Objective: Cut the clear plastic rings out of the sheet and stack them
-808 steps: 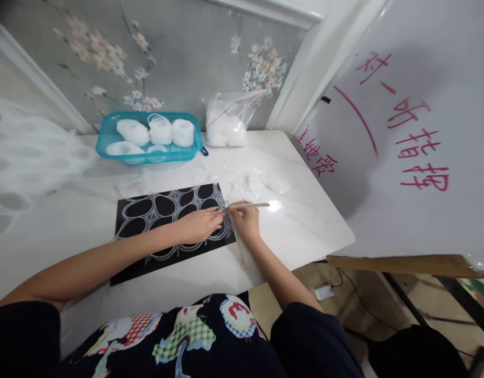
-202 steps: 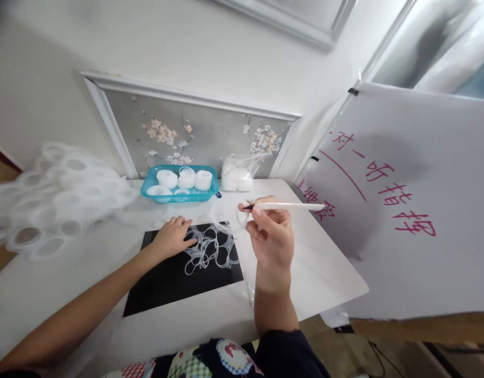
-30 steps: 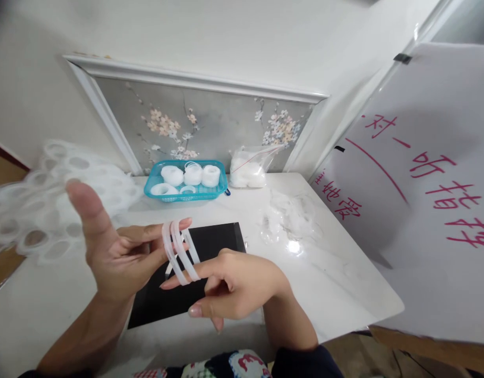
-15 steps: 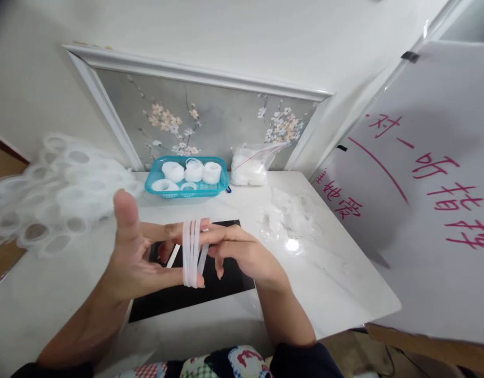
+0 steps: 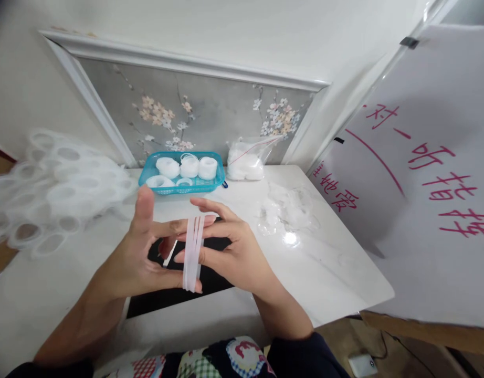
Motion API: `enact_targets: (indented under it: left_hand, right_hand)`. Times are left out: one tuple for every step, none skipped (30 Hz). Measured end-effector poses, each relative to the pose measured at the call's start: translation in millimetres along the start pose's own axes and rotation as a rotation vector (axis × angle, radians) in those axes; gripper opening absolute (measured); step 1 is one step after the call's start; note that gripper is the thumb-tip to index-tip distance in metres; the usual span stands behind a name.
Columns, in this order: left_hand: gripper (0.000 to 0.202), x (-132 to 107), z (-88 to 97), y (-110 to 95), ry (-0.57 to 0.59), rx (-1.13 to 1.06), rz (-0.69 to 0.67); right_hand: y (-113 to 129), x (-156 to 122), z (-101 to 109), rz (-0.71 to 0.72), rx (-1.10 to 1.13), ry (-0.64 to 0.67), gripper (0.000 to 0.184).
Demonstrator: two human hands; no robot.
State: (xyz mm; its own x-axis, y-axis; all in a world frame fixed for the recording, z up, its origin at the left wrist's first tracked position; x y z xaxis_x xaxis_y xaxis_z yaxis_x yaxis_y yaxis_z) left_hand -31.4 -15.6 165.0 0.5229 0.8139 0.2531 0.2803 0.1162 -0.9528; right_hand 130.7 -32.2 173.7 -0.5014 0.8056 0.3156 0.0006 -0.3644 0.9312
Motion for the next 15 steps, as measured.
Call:
enact_targets:
  left_hand:
    - [0.073,0.4,-0.8,1.2,0.036,0.042,0.008]
    - [0.077,1.1,-1.8,2.1,0.077,0.092,0.010]
    - [0.081,2.0,-2.8,2.6,0.114,0.146,0.004]
    - [0.084,3.0,-3.2,2.6,0.135,0.191,-0.008]
    - [0.087,4.0,-3.3,2.7,0.147,0.230,-0.017]
    - [0.091,5.0,-3.2,2.8,0.152,0.258,-0.026]
    - [0.094,5.7,-2.9,2.6,0.145,0.269,-0.039]
    - [0.096,6.1,-2.2,2.6,0.131,0.266,-0.050]
    - [0.098,6.0,-1.6,2.8,0.114,0.255,-0.057]
    - [0.098,5.7,-1.4,3.1,0.102,0.242,-0.060]
    - [0.097,5.2,-1.6,3.6,0.098,0.229,-0.060]
    - [0.094,4.6,-2.0,4.0,0.095,0.217,-0.055]
    - [0.092,4.1,-2.4,4.6,0.091,0.208,-0.044]
    - [0.092,3.7,-2.6,5.1,0.082,0.207,-0.026]
    - [0.094,3.5,-2.6,5.1,0.066,0.215,-0.014]
  right_hand:
    - [0.5,-0.5,1.0,0.006,-0.008,-0.018,0.020]
    - [0.9,-0.9,1.8,0.010,-0.014,-0.028,0.019]
    - [1.2,-1.3,2.3,0.012,-0.020,-0.031,0.019]
    - [1.1,-1.6,2.4,0.007,-0.028,-0.024,0.020]
    - [1.0,-1.8,2.4,0.001,-0.038,-0.016,0.021]
    - [1.2,-1.8,2.3,0.001,-0.049,-0.006,0.024]
    - [1.7,-1.7,2.2,0.007,-0.060,0.004,0.026]
    - [2.6,-1.4,2.0,0.015,-0.070,0.014,0.027]
    - [3.9,-1.1,2.0,0.024,-0.078,0.021,0.027]
    - [5.3,-0.8,2.2,0.031,-0.082,0.023,0.027]
    - [6.7,-0.5,2.6,0.032,-0.083,0.022,0.026]
    - [7.7,-0.3,3.2,0.021,-0.079,0.017,0.024]
    - [8.2,-0.3,3.9,0.004,-0.066,0.010,0.024]
    - [8.2,-0.5,4.5,-0.018,-0.044,0.000,0.024]
    - [7.2,-0.9,5.1,-0.042,-0.010,-0.012,0.024]
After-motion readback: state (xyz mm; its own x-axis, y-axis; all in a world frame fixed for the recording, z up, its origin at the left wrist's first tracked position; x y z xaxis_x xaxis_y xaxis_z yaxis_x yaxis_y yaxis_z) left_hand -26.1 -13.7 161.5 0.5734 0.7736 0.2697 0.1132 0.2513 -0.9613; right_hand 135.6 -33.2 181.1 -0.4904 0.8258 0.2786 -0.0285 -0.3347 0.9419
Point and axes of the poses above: each hand's wrist, its own x-axis towards the middle knuckle, its own z-axis out of the back of the hand, y = z × x, the point moved 5 cm from there along x, towards the middle knuckle, and after that the axes turned 14 degrees about y, right-handed, at the moved point
